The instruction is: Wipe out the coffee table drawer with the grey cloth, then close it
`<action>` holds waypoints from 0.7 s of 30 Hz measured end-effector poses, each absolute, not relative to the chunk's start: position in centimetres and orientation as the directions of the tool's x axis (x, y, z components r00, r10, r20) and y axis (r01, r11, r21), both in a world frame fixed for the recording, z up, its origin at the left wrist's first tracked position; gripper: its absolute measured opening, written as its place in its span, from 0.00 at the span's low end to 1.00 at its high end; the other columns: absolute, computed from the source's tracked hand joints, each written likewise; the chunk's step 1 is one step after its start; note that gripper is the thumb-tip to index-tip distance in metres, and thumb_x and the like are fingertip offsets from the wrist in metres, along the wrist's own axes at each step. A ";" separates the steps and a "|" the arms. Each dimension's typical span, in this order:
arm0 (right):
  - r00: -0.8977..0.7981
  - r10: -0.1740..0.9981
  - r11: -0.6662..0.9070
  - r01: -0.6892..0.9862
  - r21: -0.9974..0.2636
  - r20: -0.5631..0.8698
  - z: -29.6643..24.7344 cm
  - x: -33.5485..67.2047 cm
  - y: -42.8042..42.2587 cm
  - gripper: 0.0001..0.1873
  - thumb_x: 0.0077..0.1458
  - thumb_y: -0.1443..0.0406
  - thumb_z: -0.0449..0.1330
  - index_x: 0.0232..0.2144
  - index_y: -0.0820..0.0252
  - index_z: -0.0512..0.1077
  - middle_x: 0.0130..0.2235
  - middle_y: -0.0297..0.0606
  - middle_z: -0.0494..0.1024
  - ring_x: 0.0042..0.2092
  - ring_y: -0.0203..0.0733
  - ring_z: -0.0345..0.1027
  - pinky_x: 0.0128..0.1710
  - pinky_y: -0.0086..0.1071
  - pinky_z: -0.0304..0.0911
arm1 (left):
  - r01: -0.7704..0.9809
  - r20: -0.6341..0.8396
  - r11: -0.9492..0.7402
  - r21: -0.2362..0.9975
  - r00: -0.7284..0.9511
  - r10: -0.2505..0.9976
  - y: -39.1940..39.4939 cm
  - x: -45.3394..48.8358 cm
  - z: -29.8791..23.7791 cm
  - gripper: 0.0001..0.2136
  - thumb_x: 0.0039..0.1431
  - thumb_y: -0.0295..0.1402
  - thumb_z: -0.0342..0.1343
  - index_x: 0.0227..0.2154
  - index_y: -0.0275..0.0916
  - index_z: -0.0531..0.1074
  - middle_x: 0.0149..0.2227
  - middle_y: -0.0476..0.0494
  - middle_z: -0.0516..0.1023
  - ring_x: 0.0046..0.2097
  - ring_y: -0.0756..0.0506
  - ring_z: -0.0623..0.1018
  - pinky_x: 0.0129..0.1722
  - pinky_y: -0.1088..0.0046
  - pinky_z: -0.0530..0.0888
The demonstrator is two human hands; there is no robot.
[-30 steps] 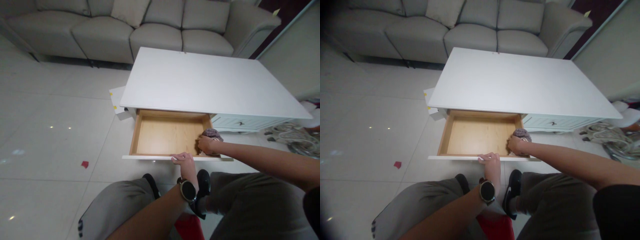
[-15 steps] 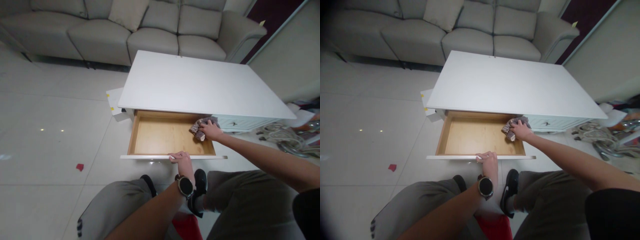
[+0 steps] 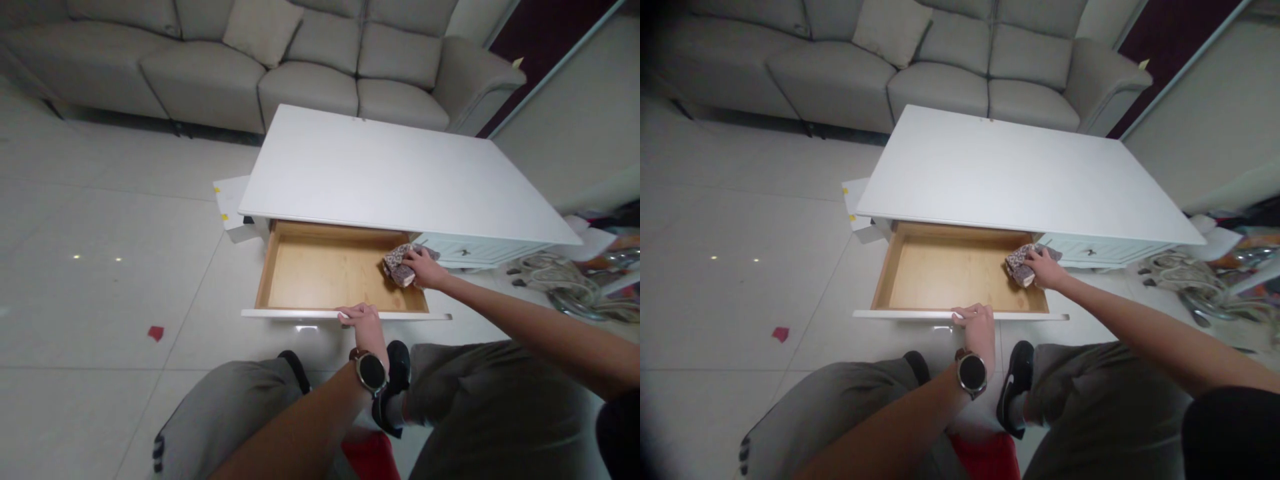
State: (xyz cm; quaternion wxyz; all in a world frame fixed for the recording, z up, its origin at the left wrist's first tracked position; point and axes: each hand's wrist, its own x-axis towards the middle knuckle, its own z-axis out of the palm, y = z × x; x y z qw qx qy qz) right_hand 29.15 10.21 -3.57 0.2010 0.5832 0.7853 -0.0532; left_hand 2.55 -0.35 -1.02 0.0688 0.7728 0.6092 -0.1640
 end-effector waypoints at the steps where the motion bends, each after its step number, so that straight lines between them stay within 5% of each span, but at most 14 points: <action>1: -0.221 0.914 0.293 0.940 0.176 -0.340 -3.7 29.2 11.5 0.31 0.50 0.70 0.60 0.59 0.59 0.72 0.58 0.51 0.66 0.53 0.59 0.56 0.55 0.50 0.56 | 0.966 -0.340 -0.244 -0.087 0.201 0.919 -0.4 2.5 -1.0 0.19 0.65 0.19 0.46 0.52 0.33 0.76 0.49 0.29 0.78 0.57 0.26 0.76 0.48 0.37 0.74; 10: -0.153 0.946 0.229 0.939 0.257 -0.284 -3.3 28.5 13.6 0.25 0.53 0.67 0.59 0.55 0.53 0.75 0.57 0.50 0.68 0.55 0.60 0.57 0.48 0.44 0.64 | 0.957 -0.347 -0.260 -0.127 0.203 0.916 -0.5 2.3 -0.7 0.19 0.67 0.20 0.42 0.51 0.35 0.76 0.49 0.32 0.78 0.57 0.29 0.77 0.49 0.41 0.74; 17: -0.382 0.716 0.548 0.826 0.130 -0.585 -2.6 25.2 8.1 0.12 0.50 0.68 0.60 0.36 0.59 0.82 0.44 0.50 0.79 0.47 0.55 0.70 0.43 0.42 0.64 | 0.969 -0.371 -0.240 -0.049 0.206 0.906 -0.5 2.5 -0.8 0.19 0.67 0.20 0.43 0.52 0.32 0.75 0.50 0.29 0.76 0.58 0.28 0.76 0.51 0.40 0.73; 21: -0.357 0.648 0.576 0.807 0.126 -0.673 -3.4 23.2 8.0 0.11 0.47 0.68 0.62 0.33 0.60 0.83 0.38 0.50 0.82 0.42 0.52 0.74 0.41 0.41 0.64 | 0.969 -0.373 -0.241 -0.045 0.208 0.904 -0.4 2.4 -0.8 0.18 0.67 0.21 0.43 0.52 0.32 0.75 0.50 0.29 0.76 0.59 0.26 0.75 0.52 0.38 0.72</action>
